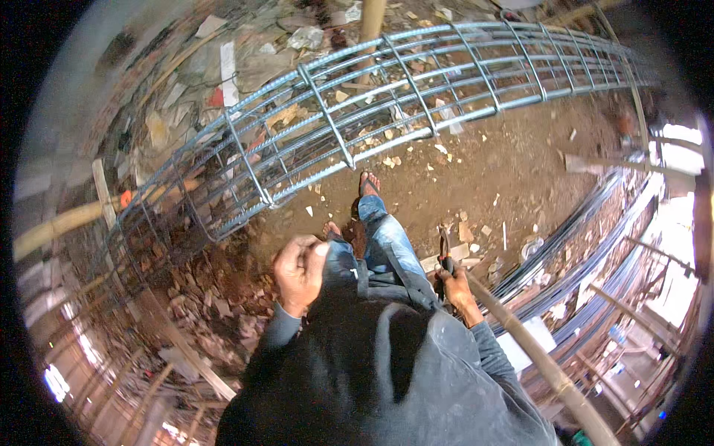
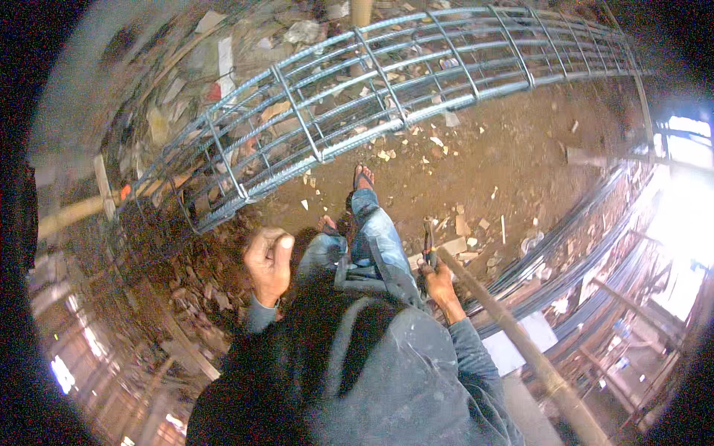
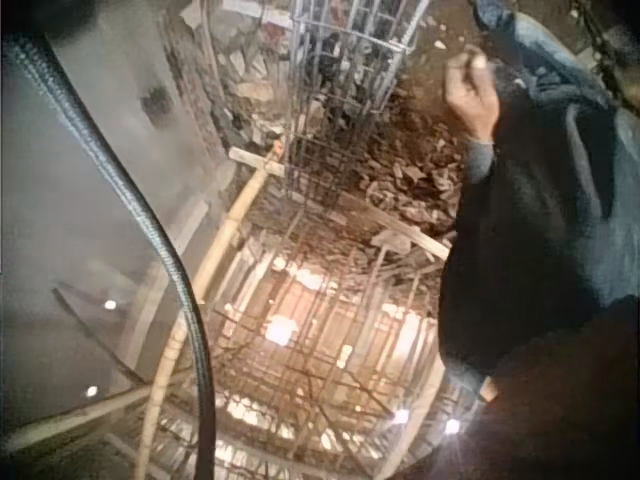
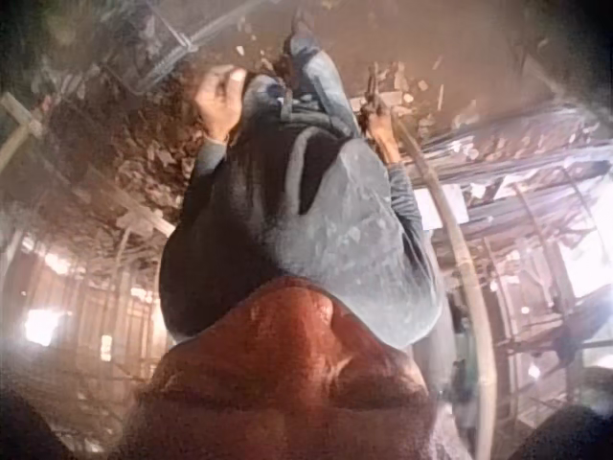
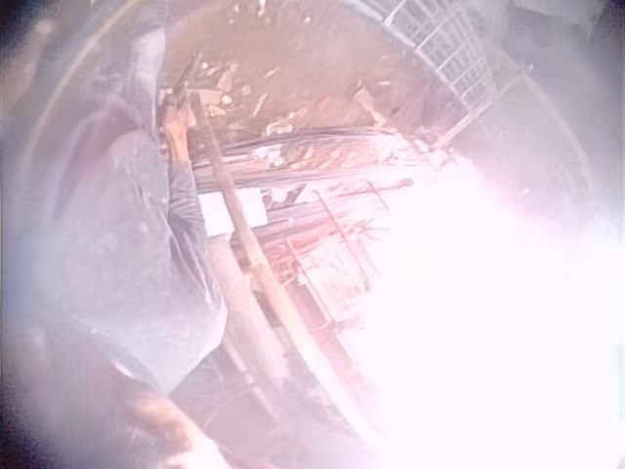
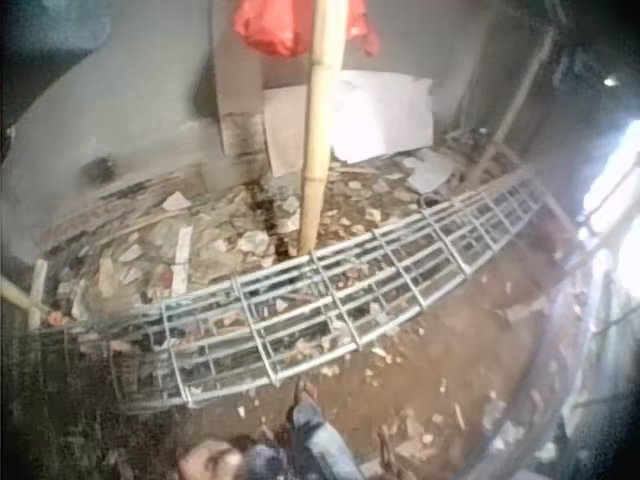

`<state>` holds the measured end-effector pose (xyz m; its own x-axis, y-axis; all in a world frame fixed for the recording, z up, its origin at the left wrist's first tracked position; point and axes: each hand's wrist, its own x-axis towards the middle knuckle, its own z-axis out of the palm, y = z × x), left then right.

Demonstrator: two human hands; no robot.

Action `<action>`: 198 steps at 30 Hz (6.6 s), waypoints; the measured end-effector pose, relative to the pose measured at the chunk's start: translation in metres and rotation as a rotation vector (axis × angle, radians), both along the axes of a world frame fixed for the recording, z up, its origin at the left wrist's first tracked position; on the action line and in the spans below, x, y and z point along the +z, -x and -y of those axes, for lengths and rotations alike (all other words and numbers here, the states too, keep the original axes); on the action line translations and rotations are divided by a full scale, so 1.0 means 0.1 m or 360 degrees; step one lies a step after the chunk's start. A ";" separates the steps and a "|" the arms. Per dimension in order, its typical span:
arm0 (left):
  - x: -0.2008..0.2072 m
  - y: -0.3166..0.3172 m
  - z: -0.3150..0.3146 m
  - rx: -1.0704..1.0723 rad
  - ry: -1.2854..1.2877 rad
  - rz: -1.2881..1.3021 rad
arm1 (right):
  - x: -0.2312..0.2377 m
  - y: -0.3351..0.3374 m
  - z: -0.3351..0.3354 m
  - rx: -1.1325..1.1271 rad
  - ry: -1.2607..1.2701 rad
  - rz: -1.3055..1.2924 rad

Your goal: The person assembles a rebar cage by tying intersecting steel bars together using wire and pliers. They move along the cage, securing multiple joints to form a stable grid structure.

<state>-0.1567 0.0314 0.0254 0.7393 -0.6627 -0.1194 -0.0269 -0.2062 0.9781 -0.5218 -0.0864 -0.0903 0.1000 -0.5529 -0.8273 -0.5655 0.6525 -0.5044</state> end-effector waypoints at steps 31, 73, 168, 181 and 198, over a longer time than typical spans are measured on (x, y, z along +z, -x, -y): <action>-7.79 0.58 2.19 -0.0948 -0.1164 0.1067 | -4.04 0.08 0.54 -0.0616 0.0168 -0.0013; -2.61 -0.28 -1.22 -0.0403 -0.0807 0.0698 | -0.81 -1.04 -0.63 -0.0335 0.1166 0.0085; -0.58 -3.12 -8.28 0.2135 -0.1362 0.0801 | -0.68 -6.60 -5.37 0.2935 0.0935 0.1265; -0.01 -5.28 -7.00 0.1173 -0.1202 0.1098 | 1.08 -6.23 -5.63 0.1616 0.0788 0.1487; 0.05 -3.94 -7.15 0.1446 -0.0312 0.0813 | 0.96 -6.59 -4.69 0.0860 0.2025 0.0704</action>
<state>0.2374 0.7466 0.0301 0.9400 0.1614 0.3005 -0.1818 -0.5082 0.8418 0.1370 0.3827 0.0053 0.6420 -0.6879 0.3385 -0.2400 -0.5996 -0.7634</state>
